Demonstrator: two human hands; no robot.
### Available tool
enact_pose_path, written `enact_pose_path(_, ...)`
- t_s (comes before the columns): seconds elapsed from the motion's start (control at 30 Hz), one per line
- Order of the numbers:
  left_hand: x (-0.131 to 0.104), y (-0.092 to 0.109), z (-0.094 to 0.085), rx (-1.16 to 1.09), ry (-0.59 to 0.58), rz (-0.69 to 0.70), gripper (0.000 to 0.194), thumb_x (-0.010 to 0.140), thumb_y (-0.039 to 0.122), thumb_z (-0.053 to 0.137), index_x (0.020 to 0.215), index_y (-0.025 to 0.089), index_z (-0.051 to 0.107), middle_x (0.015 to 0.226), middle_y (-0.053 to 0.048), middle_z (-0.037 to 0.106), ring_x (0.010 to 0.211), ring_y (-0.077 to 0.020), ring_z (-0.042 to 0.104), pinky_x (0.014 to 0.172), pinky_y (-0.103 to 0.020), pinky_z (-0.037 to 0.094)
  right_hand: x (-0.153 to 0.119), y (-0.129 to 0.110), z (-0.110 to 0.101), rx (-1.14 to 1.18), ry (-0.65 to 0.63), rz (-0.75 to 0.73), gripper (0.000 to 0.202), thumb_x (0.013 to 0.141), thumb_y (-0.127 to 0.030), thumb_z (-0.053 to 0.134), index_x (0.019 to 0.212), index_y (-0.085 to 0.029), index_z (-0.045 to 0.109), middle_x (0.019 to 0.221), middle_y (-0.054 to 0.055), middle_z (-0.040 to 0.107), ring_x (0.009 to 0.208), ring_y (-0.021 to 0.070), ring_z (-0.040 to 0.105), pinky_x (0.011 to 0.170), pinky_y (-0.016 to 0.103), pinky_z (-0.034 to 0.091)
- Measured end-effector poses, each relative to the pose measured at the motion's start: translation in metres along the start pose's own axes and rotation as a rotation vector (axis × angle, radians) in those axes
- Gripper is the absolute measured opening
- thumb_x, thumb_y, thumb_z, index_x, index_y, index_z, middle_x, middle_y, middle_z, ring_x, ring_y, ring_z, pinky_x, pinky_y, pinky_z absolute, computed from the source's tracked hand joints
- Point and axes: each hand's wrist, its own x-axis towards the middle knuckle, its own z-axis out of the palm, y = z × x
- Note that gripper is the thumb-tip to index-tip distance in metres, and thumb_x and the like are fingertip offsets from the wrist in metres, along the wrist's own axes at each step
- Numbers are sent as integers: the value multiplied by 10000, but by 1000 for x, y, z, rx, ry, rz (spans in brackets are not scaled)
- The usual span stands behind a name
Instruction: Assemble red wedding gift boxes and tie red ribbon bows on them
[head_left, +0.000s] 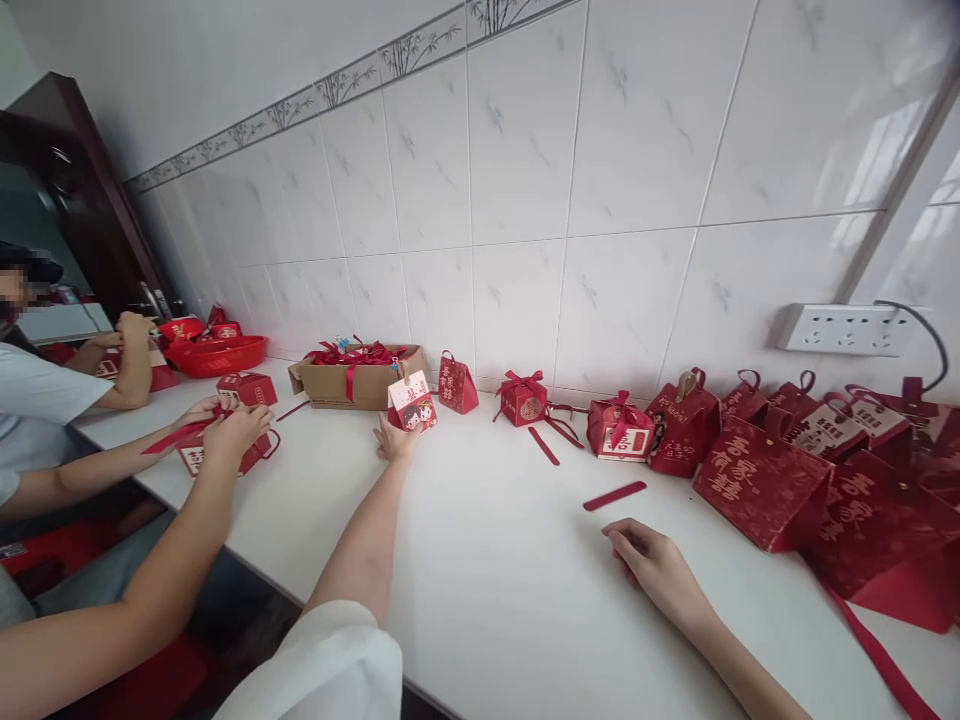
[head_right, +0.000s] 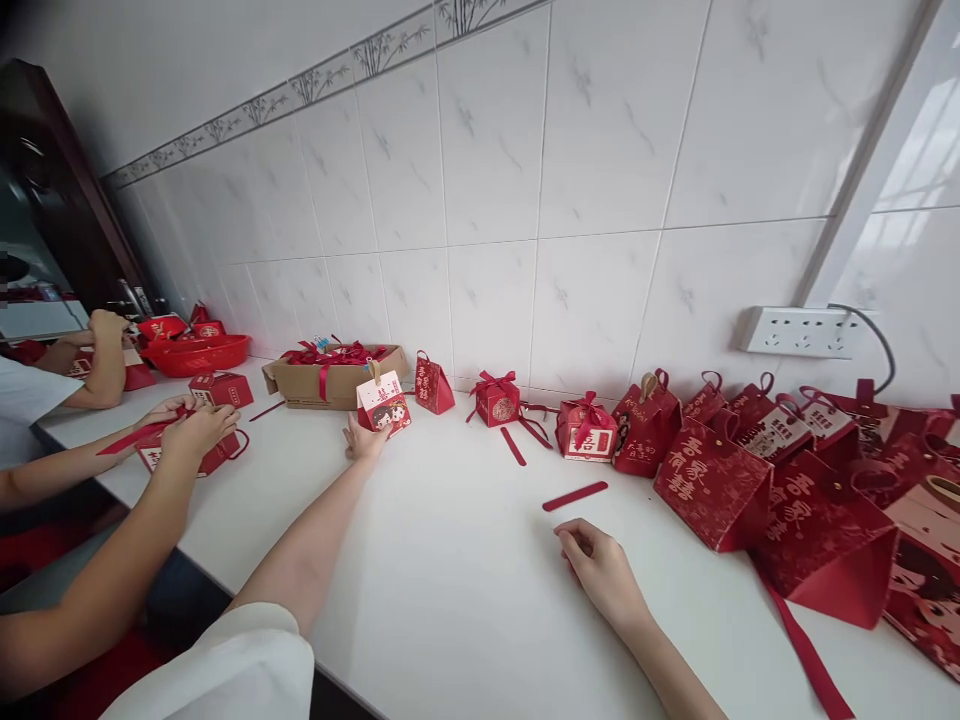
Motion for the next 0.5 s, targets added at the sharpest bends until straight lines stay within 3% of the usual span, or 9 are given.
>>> enact_pose_path(0.1, 3, 3, -12, 15, -67, -6, 842, 690, 333, 687, 1371, 186, 215, 1347, -174, 423, 1305, -310, 330, 1033, -511, 298, 0, -2, 0, 34, -7, -17, 258, 775, -420, 409, 794, -210, 558, 615, -26, 500, 509, 138, 473, 545, 267, 405)
enact_pose_path(0.2, 0, 5, -19, 31, -87, -5, 608, 778, 306, 620, 1308, 172, 354, 1302, -132, 465, 1164, -273, 484, 988, -498, 365, 1, -2, 1, 56, -9, -24, 235, 773, -388, 417, 767, -204, 562, 614, -30, 501, 487, 123, 465, 532, 261, 400)
enact_pose_path(0.27, -9, 7, -18, 41, -70, -5, 496, 806, 299, 590, 1252, 165, 419, 1296, -120, 454, 1148, -269, 485, 973, -506, 374, 2, -2, 1, 65, 0, -39, 224, 768, -373, 424, 757, -198, 564, 609, -31, 505, 478, 117, 465, 524, 257, 397)
enact_pose_path(0.37, -32, 11, -12, 14, -54, 37, 514, 739, 284, 654, 1184, 158, 430, 1283, -140, 434, 1188, -307, 439, 972, -532, 355, 3, -1, 1, 65, 13, -61, 219, 763, -361, 425, 749, -192, 563, 600, -34, 508, 467, 111, 464, 519, 253, 395)
enact_pose_path(0.5, -74, 21, -6, -135, -134, 232, 511, 669, 227, 682, 1094, 206, 398, 1245, -103, 449, 1171, -268, 472, 989, -472, 358, 4, 0, 2, 63, 27, -85, 215, 766, -342, 419, 734, -184, 561, 611, -29, 517, 465, 105, 469, 514, 254, 398)
